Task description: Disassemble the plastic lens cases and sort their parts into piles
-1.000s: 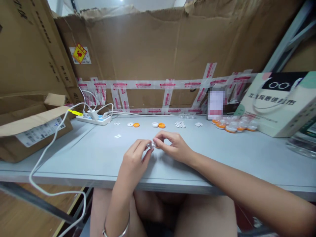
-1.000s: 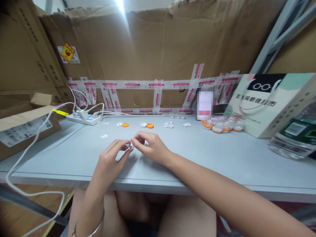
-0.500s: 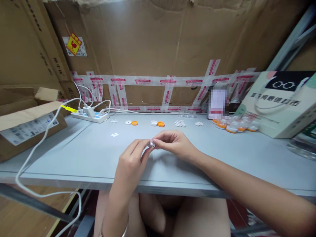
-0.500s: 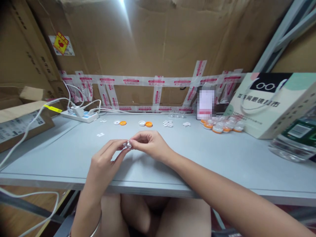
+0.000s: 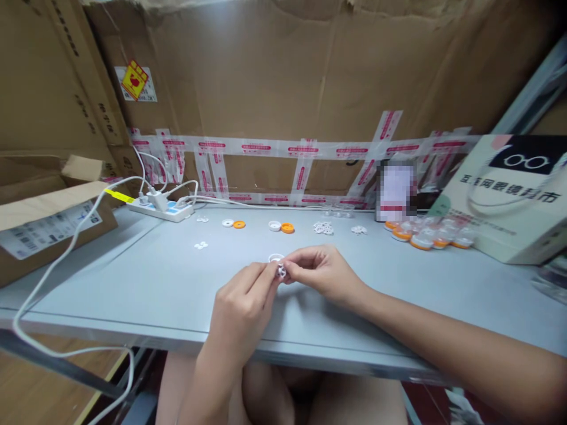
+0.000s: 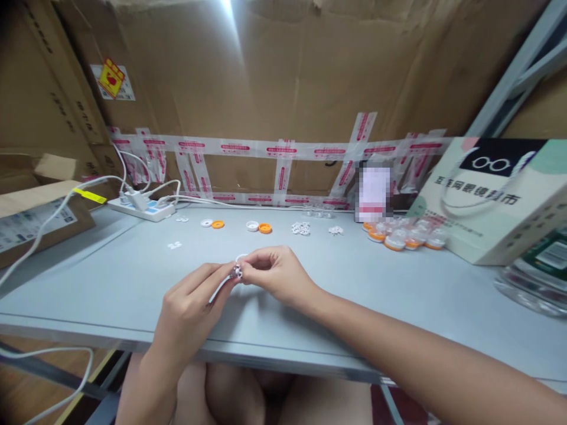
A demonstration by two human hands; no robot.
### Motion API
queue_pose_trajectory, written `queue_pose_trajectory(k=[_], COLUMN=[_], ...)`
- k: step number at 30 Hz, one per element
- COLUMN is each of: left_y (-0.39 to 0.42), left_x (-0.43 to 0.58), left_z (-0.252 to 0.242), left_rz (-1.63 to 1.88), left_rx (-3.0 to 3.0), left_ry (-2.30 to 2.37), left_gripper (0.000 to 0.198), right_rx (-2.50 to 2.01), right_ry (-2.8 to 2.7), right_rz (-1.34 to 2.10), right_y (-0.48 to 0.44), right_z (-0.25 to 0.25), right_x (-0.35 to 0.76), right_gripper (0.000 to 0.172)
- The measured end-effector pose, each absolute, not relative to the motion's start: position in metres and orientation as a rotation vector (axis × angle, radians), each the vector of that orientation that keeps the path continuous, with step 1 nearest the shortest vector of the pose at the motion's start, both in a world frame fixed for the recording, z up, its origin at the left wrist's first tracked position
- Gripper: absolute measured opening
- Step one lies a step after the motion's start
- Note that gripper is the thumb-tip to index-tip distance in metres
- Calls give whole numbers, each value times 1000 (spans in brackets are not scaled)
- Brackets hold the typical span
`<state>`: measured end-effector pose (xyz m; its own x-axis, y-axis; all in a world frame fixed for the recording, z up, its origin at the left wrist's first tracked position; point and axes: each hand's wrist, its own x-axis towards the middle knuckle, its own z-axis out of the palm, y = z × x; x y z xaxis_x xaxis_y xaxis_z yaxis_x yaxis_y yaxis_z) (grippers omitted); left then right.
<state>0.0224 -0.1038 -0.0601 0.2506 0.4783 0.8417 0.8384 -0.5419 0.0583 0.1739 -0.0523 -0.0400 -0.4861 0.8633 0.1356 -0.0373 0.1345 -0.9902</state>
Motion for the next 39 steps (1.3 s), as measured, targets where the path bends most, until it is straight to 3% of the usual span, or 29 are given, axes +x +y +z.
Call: queue_pose_trajectory(k=[25, 39], left_y=[-102, -104], left_x=[23, 22], left_z=[-66, -65], left_rz=[-1101, -1112], left_rx=[-2195, -2213], left_ry=[-1175, -1203], left_gripper=[14, 12], right_rx=[-966, -934], right_ry=[-1332, -1318], right_rz=[1581, 1618], right_y=[-57, -54], right_z=[-47, -47], right_x=[173, 169], right_gripper=[9, 16])
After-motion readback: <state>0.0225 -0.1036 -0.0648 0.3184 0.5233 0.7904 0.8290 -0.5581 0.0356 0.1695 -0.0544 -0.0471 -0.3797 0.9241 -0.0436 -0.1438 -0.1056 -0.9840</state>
